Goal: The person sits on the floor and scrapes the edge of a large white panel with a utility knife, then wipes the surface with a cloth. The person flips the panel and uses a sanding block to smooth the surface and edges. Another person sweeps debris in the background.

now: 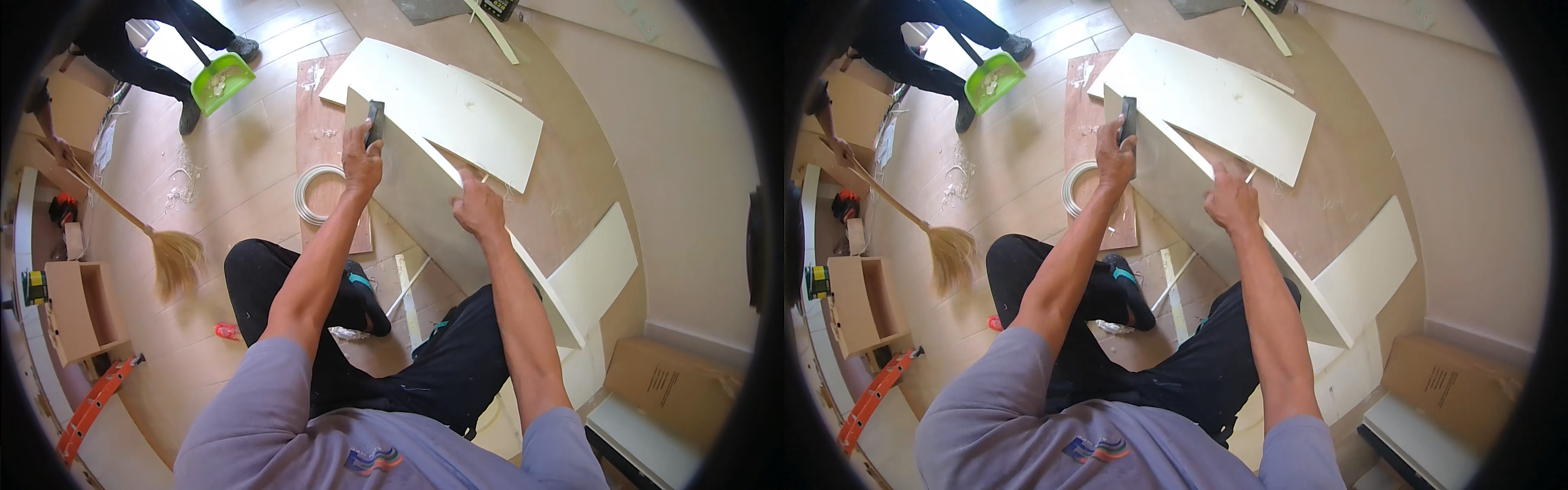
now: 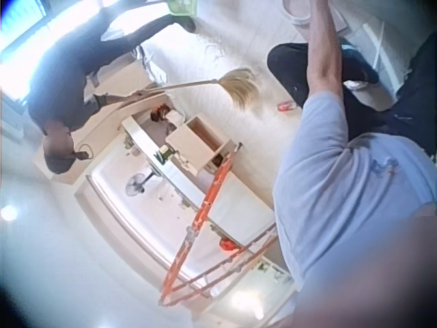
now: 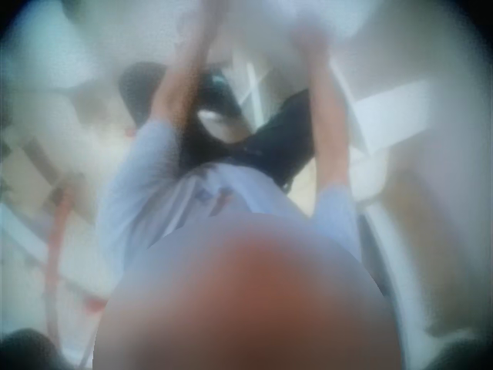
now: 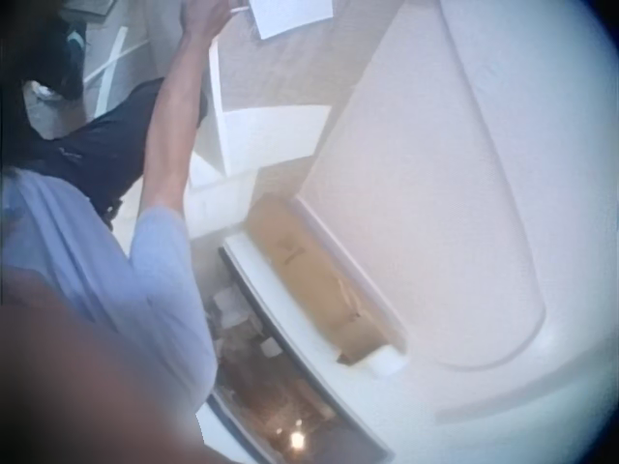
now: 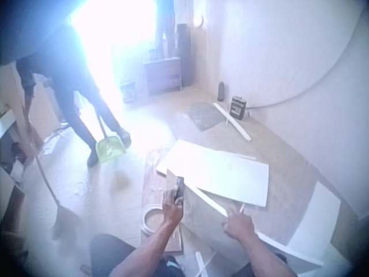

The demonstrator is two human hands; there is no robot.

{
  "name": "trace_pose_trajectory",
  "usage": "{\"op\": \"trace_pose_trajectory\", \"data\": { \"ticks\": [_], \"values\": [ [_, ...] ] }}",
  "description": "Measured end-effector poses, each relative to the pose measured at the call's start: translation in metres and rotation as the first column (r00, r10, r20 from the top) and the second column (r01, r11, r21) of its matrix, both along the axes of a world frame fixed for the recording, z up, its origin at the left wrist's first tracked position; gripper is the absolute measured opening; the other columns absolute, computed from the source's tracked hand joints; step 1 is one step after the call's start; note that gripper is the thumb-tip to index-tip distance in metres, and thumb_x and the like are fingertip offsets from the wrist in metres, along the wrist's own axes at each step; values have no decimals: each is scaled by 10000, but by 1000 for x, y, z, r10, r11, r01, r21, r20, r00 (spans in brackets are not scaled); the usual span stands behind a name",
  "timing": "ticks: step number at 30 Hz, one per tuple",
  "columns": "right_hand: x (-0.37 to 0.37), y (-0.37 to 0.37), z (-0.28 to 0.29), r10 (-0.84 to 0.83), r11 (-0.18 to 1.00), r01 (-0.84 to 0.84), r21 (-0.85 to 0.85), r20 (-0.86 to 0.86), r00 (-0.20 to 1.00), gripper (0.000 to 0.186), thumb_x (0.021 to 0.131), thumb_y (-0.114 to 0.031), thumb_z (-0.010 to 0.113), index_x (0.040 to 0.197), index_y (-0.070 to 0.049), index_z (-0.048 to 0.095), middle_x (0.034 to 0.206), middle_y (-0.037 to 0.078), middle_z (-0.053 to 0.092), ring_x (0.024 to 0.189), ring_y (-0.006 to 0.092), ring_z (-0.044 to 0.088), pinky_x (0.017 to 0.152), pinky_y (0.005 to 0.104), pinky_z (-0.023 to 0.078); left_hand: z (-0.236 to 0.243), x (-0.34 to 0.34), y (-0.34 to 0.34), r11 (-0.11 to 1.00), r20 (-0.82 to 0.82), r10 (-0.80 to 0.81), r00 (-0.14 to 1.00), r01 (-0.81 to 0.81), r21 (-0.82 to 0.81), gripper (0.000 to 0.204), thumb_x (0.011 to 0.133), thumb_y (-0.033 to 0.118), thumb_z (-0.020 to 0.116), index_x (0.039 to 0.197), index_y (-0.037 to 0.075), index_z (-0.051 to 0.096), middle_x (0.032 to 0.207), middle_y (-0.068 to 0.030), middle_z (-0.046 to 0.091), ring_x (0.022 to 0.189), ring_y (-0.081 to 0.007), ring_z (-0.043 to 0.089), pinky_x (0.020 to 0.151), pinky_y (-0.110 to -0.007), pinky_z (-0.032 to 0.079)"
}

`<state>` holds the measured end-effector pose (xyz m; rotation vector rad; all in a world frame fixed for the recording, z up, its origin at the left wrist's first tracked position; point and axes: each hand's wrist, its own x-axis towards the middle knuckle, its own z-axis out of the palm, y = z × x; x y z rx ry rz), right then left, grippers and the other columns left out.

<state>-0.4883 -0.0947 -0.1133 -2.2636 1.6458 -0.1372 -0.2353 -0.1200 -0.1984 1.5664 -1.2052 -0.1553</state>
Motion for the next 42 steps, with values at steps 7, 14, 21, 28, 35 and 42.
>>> {"op": "trace_pose_trajectory", "data": {
  "ticks": [7, 14, 21, 28, 35, 42],
  "values": [
    [4, 6, 5, -5, 1000, 5, 22, 16, 1000, 459, 832, -137, 651, 1268, -59, 531, 990, 243, 712, 965, 422, 687, 828, 530, 529, 68, 46, -65, 994, 93, 77, 993, -69, -82, 396, 839, 17, 661, 1231, 71, 660, 1040, -205, 586, 990, -411, 578, 861, -487, 478],
    [3, 6, 9, -11, 1000, 11, 22, -4, 1000, 458, 842, -164, 676, 1264, -52, 537, 985, 244, 713, 962, 420, 690, 833, 539, 524, 32, 13, -22, 995, 78, -38, 996, 45, -90, 389, 815, -8, 663, 1201, 45, 647, 1094, -208, 619, 1076, -415, 579, 920, -473, 479],
    [7, -1, -2, 24, 1000, -24, 1, 35, 999, 458, 828, -139, 660, 1262, -47, 544, 972, 245, 713, 970, 425, 685, 828, 546, 521, 21, 47, -53, 970, 201, 129, 971, -81, -227, 377, 801, 13, 701, 1175, 51, 673, 1044, -203, 619, 1006, -410, 592, 894, -477, 481],
    [3, 7, 8, -13, 999, 12, 51, 23, 1000, 448, 821, -126, 654, 1247, -35, 547, 1018, 249, 701, 995, 424, 672, 845, 536, 516, 54, 49, -67, 989, 93, 81, 992, -68, -134, 380, 807, -8, 685, 1183, 43, 664, 1027, -182, 608, 954, -356, 586, 867, -432, 482],
    [-1, 3, 8, -28, 998, 27, 56, 22, 999, 445, 816, -113, 660, 1238, -31, 549, 1015, 250, 701, 998, 423, 670, 846, 529, 519, 16, 26, -25, 999, 19, -15, 1000, 15, -30, 367, 826, 30, 684, 1192, 33, 657, 1057, -165, 620, 1001, -337, 609, 881, -401, 510],
    [6, 0, 6, -7, 998, 3, 59, 68, 998, 452, 799, -116, 690, 1224, -44, 553, 1076, 245, 680, 1031, 436, 646, 868, 525, 506, 50, 60, -72, 987, 35, 112, 993, -108, -116, 357, 827, 25, 678, 1183, 51, 662, 1042, -162, 608, 945, -329, 603, 834, -406, 500]
  ]
}}
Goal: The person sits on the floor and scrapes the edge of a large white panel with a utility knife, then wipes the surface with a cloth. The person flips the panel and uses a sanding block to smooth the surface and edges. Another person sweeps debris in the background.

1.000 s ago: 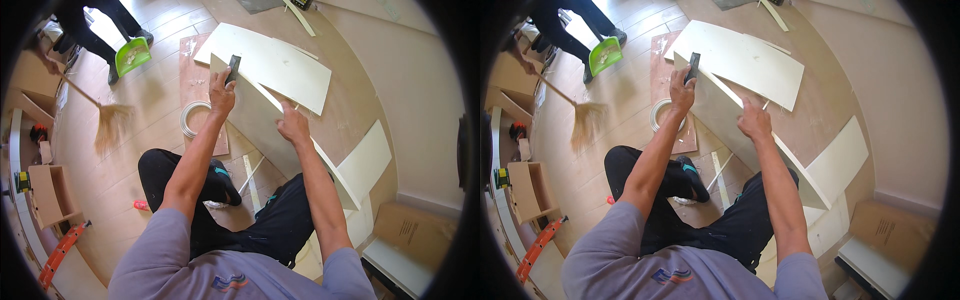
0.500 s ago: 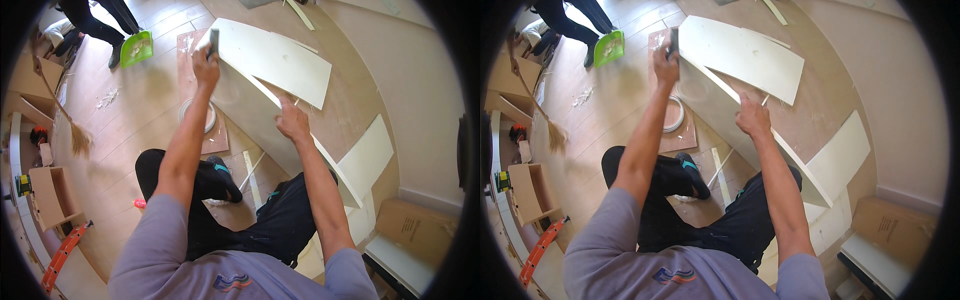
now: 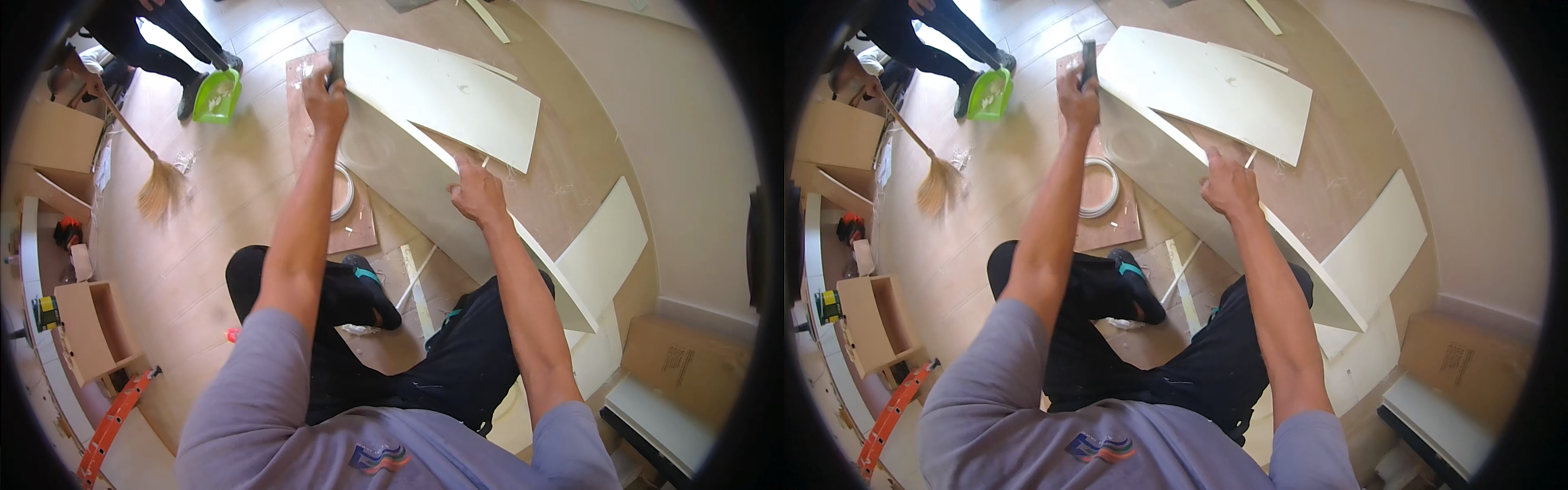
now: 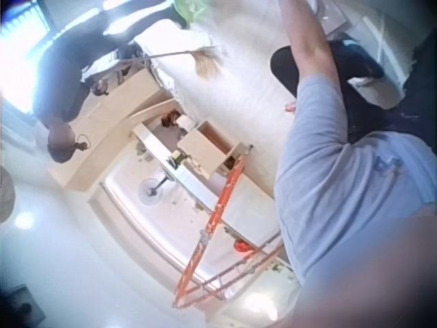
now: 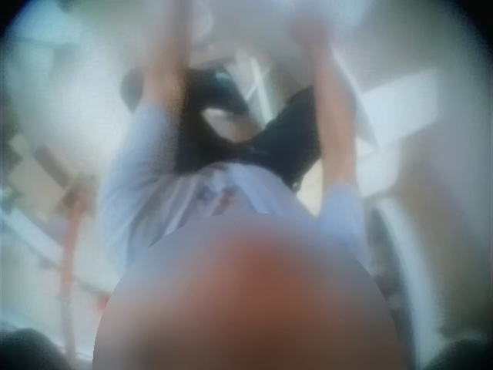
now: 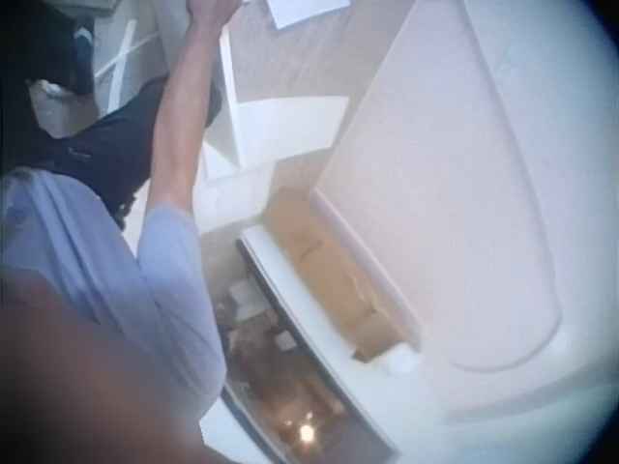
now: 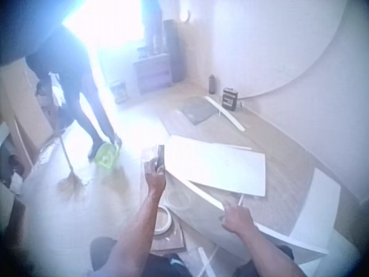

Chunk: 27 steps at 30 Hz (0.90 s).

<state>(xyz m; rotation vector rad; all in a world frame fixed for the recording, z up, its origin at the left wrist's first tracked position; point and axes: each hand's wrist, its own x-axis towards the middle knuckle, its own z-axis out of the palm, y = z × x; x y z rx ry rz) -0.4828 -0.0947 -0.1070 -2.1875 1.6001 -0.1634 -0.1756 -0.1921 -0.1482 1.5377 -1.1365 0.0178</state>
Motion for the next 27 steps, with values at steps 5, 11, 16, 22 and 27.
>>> {"op": "trace_pose_trajectory", "data": {
  "ticks": [5, 11, 16, 22, 27],
  "values": [
    [-6, 2, 2, -6, 1000, 6, 6, -53, 999, 434, 821, -111, 626, 1238, -25, 544, 1048, 247, 700, 1006, 418, 670, 833, 545, 521, -37, -41, 57, 975, -78, -124, 989, 136, 177, 442, 810, 26, 680, 1247, 45, 621, 1098, -157, 619, 914, -311, 602, 835, -396, 499],
    [-1, 3, -5, 30, 999, -31, -34, -39, 999, 436, 821, -123, 619, 1242, -41, 541, 1049, 224, 707, 1004, 405, 674, 843, 542, 523, 0, -13, 7, 998, 115, -29, 993, 35, -54, 384, 813, 42, 678, 1194, 16, 634, 1092, -219, 619, 992, -412, 574, 902, -467, 459],
    [-4, 4, 3, -5, 999, 4, -36, -33, 999, 393, 817, -109, 612, 1197, -34, 549, 1038, 221, 707, 1001, 400, 676, 845, 536, 525, -49, -80, 86, 969, -46, -239, 970, 241, 59, 397, 812, 20, 668, 1207, 44, 638, 1153, -206, 630, 1119, -413, 572, 991, -469, 459],
    [3, 8, 6, 2, 1000, -2, -19, -16, 1000, 373, 813, -120, 664, 1160, -45, 552, 963, 250, 694, 965, 437, 664, 810, 542, 521, 22, -51, 33, 995, 66, -102, 993, 101, 20, 372, 831, 58, 704, 1193, -2, 643, 1064, -206, 590, 1017, -377, 562, 910, -446, 459],
    [-5, 3, -5, 11, 995, -12, -95, -18, 1000, 424, 819, -143, 691, 1203, -51, 536, 968, 248, 695, 975, 429, 665, 817, 532, 521, -29, -125, 107, 973, 146, -228, 963, 229, 10, 370, 832, 10, 654, 1201, 5, 647, 1023, -214, 582, 1006, -421, 551, 935, -506, 441]
  ]
}}
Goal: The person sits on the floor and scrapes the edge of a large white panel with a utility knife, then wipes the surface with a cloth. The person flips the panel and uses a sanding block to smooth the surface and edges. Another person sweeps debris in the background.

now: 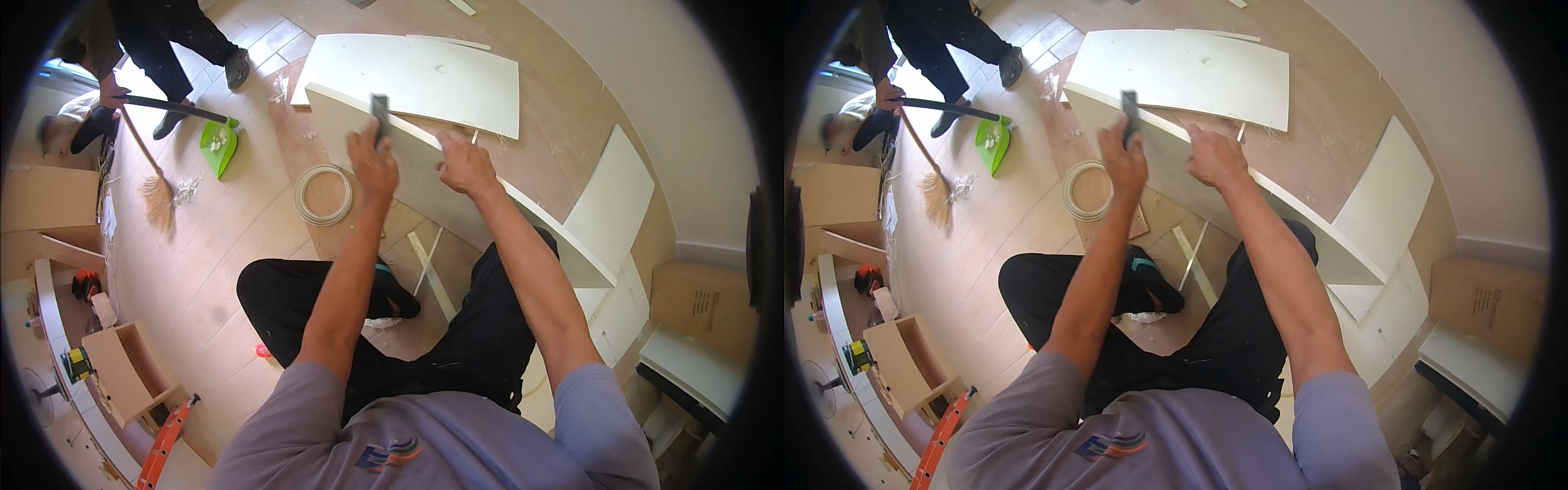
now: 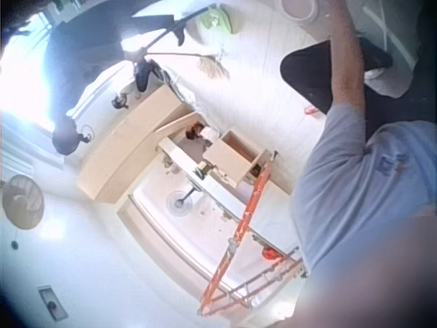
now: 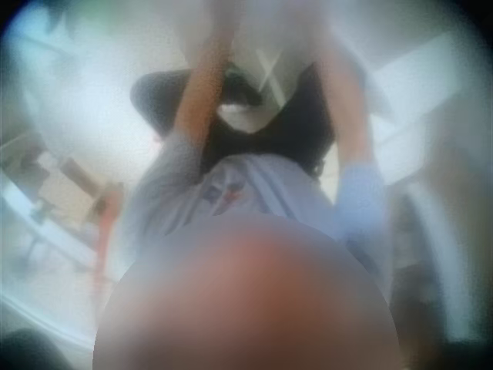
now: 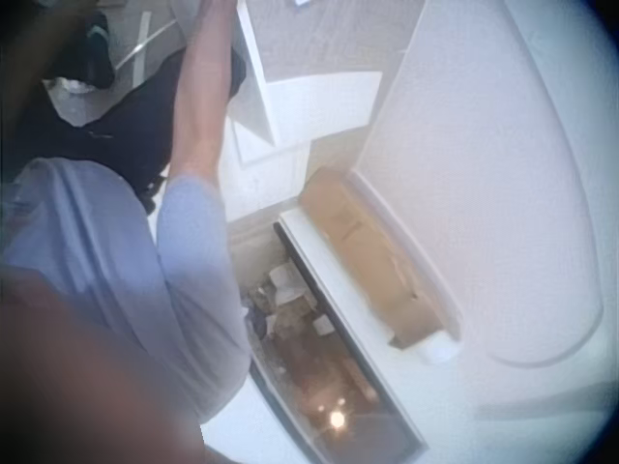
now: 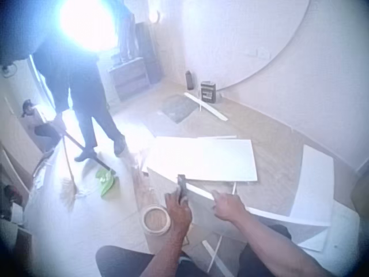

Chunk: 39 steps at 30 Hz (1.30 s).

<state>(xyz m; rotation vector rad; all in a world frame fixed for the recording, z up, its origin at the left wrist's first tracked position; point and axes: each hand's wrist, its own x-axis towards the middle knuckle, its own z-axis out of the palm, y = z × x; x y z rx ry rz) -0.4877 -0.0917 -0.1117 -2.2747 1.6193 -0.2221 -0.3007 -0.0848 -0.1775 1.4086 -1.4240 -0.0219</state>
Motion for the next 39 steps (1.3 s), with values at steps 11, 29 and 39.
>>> {"op": "trace_pose_trajectory", "data": {
  "ticks": [11, 29, 39],
  "values": [
    [4, 1, 9, -13, 999, 14, 45, -7, 1000, 396, 808, -101, 587, 1198, -33, 561, 1017, 208, 706, 996, 388, 676, 839, 509, 526, 2, -17, 7, 1000, 10, 19, 1000, -19, -10, 388, 868, 3, 635, 1255, -20, 625, 1049, -227, 584, 1055, -433, 536, 952, -497, 439],
    [1, 2, 11, -27, 998, 26, 50, 15, 1000, 309, 802, -81, 607, 1098, 5, 583, 981, 231, 712, 967, 390, 697, 823, 521, 538, 25, -33, 8, 994, 42, -59, 997, 63, -91, 396, 864, 7, 635, 1256, -47, 614, 948, -194, 537, 903, -389, 521, 829, -482, 436],
    [-1, -1, 4, -24, 999, 23, 30, 37, 999, 264, 817, -65, 563, 1071, -4, 594, 992, 239, 709, 971, 398, 693, 822, 513, 536, 2, -57, 45, 994, -29, -96, 995, 97, 45, 398, 859, -4, 624, 1257, 1, 618, 987, -220, 550, 938, -424, 534, 858, -498, 446]
  ]
}}
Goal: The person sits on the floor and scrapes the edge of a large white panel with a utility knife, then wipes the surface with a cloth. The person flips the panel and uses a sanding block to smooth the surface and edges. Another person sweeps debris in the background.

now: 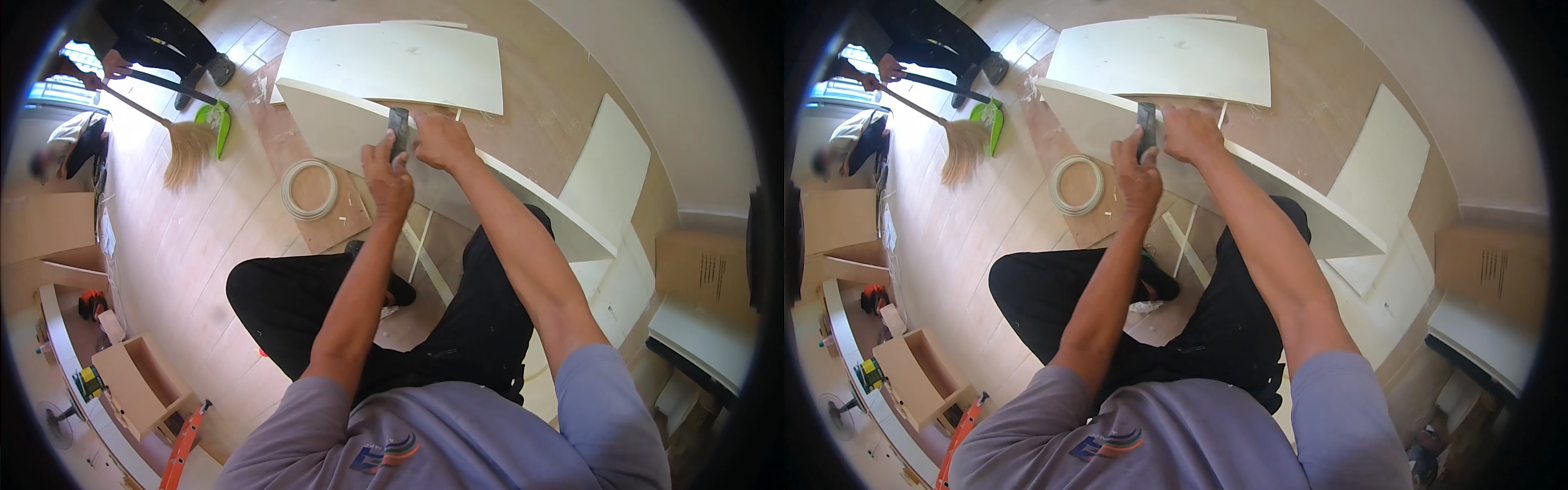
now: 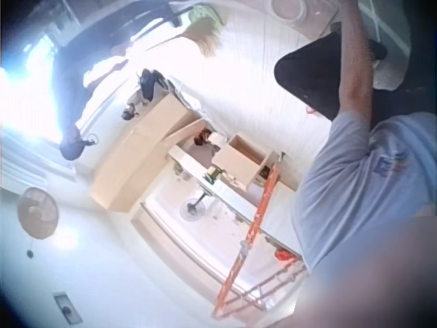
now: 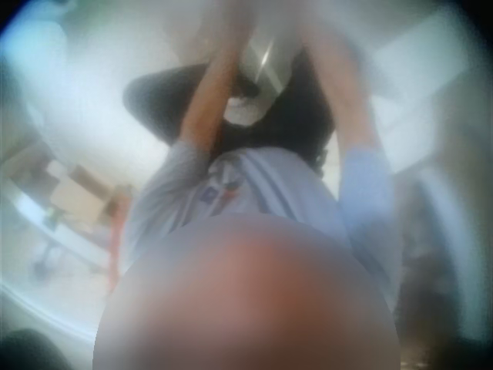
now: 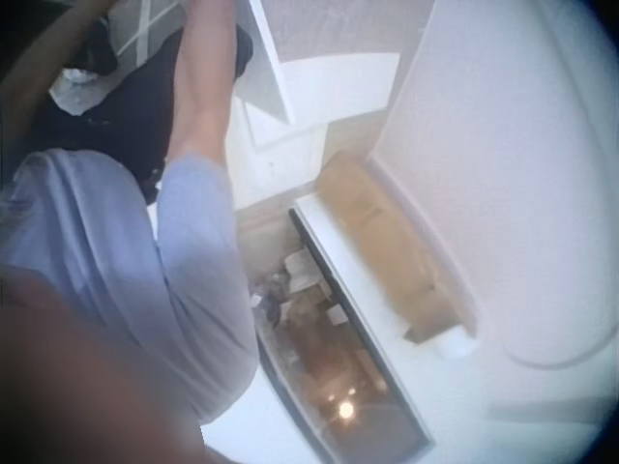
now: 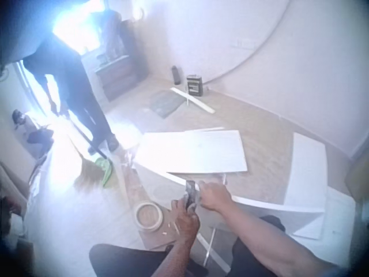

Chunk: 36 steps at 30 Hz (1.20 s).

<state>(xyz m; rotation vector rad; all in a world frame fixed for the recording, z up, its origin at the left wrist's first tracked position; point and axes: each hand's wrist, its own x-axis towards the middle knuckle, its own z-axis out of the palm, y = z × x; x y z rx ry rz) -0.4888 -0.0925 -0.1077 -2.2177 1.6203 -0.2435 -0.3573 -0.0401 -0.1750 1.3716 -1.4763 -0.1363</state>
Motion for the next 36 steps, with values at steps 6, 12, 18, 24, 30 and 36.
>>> {"op": "trace_pose_trajectory", "data": {
  "ticks": [6, 12, 18, 24, 30, 36],
  "values": [
    [6, 2, 3, -20, 1000, 20, 17, -37, 999, 300, 805, -100, 606, 1095, -24, 613, 1011, 227, 713, 981, 386, 695, 834, 498, 545, 56, 42, -73, 982, -22, 191, 981, -191, 8, 377, 868, 1, 643, 1244, -6, 616, 1037, -204, 553, 956, -411, 550, 848, -480, 459],
    [-1, -3, -4, -11, 1000, 11, -2, 5, 1000, 304, 806, -104, 603, 1100, -27, 625, 1006, 216, 719, 979, 378, 698, 829, 500, 544, 4, -18, 2, 996, -12, 68, 998, -67, 64, 422, 843, -18, 646, 1263, -7, 613, 1043, -216, 545, 954, -424, 542, 873, -486, 455],
    [3, -1, -4, -31, 1000, 31, 2, -30, 999, 299, 808, -130, 619, 1091, -35, 630, 995, 203, 722, 976, 372, 700, 829, 504, 533, 50, 17, -50, 988, -96, 152, 984, -153, -9, 413, 840, -2, 661, 1250, -18, 616, 999, -212, 539, 924, -406, 552, 841, -490, 455],
    [0, -8, -4, -19, 1000, 19, 20, -6, 1000, 341, 787, -119, 627, 1117, -34, 631, 1022, 206, 717, 1003, 366, 694, 838, 510, 532, 8, -21, 2, 998, -35, 32, 999, -30, 54, 417, 842, -17, 665, 1256, -22, 615, 987, -198, 555, 932, -390, 561, 835, -471, 462],
    [-4, -13, -12, -16, 999, 17, 50, -5, 1000, 406, 741, -100, 642, 1141, -35, 644, 1032, 205, 716, 1019, 366, 689, 862, 502, 538, 47, 20, -53, 992, 3, 122, 993, -122, -43, 435, 835, -13, 665, 1267, 7, 620, 1007, -197, 545, 927, -395, 546, 838, -490, 455],
    [-6, -12, -2, -10, 994, 4, 107, 54, 999, 452, 733, -70, 602, 1181, -28, 636, 1065, 233, 702, 1060, 405, 658, 863, 512, 542, 16, -28, -1, 992, 27, 101, 995, -103, 78, 443, 821, -7, 683, 1262, 6, 631, 995, -200, 547, 931, -391, 562, 842, -469, 465]
  ]
}}
